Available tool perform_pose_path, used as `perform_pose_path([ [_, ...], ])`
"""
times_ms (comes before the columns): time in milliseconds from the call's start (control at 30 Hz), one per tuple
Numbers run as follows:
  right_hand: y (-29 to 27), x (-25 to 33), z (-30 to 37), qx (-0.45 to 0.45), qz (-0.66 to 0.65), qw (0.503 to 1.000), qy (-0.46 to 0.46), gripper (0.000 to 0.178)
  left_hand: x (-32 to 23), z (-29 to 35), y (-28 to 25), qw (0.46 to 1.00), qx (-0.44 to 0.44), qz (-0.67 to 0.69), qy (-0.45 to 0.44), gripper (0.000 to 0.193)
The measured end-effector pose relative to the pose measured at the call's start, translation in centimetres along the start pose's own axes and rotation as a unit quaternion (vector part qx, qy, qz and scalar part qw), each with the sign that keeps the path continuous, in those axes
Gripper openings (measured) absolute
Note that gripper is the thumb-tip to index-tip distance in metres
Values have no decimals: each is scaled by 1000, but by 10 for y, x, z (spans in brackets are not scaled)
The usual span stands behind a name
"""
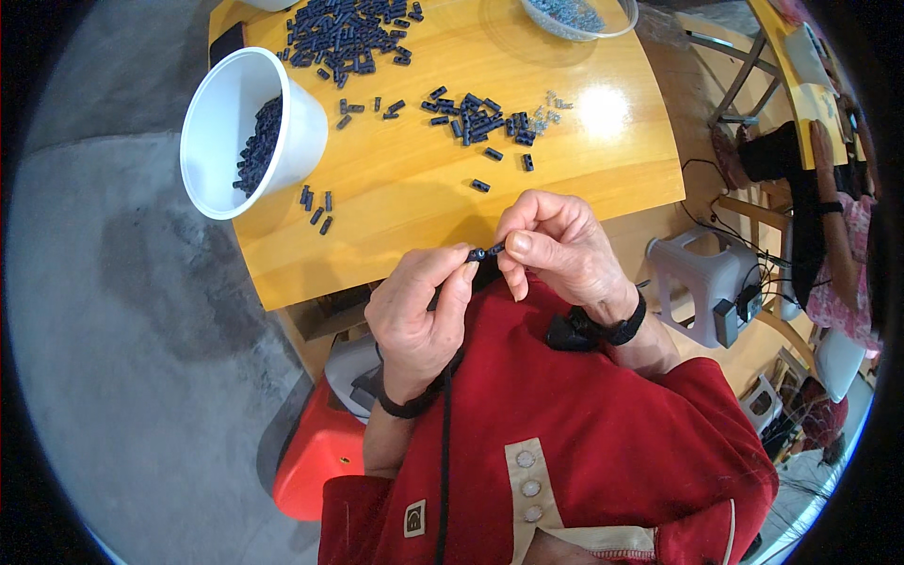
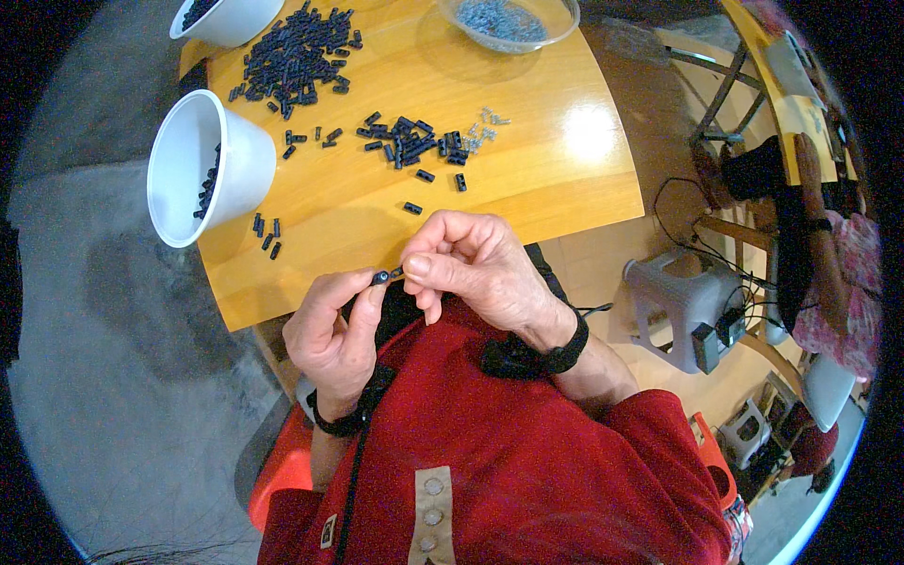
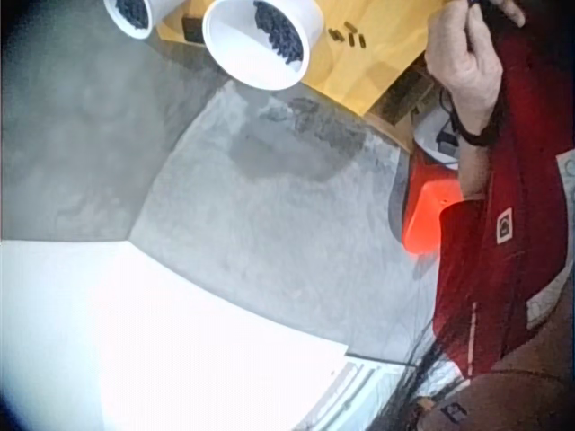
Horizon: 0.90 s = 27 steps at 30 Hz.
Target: The person assembles components by hand, picking up a black plastic piece and a small metal pin and inserting the pin into the plastic piece. They repeat this process, handling one plastic piece and one pin at a time from the table.
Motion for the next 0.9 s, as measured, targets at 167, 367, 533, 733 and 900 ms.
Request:
perform_pose_path([
  [167, 5, 0, 4, -26, -22, 999, -17, 14, -5, -1, 3, 999, -3, -26, 34, 19],
  [367, 3, -2, 5, -20, 1, 1000, -22, 13, -7, 1, 5, 997, 3, -51, 60, 22],
  [533, 3, -1, 5, -27, 12, 999, -26, 13, -8, 0, 4, 994, 10, -76, 77, 23],
  [733, 2, 0, 5, -26, 19, 999, -34, 13, -9, 0, 3, 998, 16, -59, 33, 25],
  [900, 2, -1, 5, -30, 24, 999, -29, 13, -7, -1, 4, 998, -6, -43, 53, 23],
])
Point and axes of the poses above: each hand's wrist, its own z-axis away from the middle knuckle, its own y-axis out of the palm, x = y × z, the point moved 3 cm from there along -z, towards the middle knuckle, and after that the axes turned 3 degrees about -y, right-handed, at the moved point
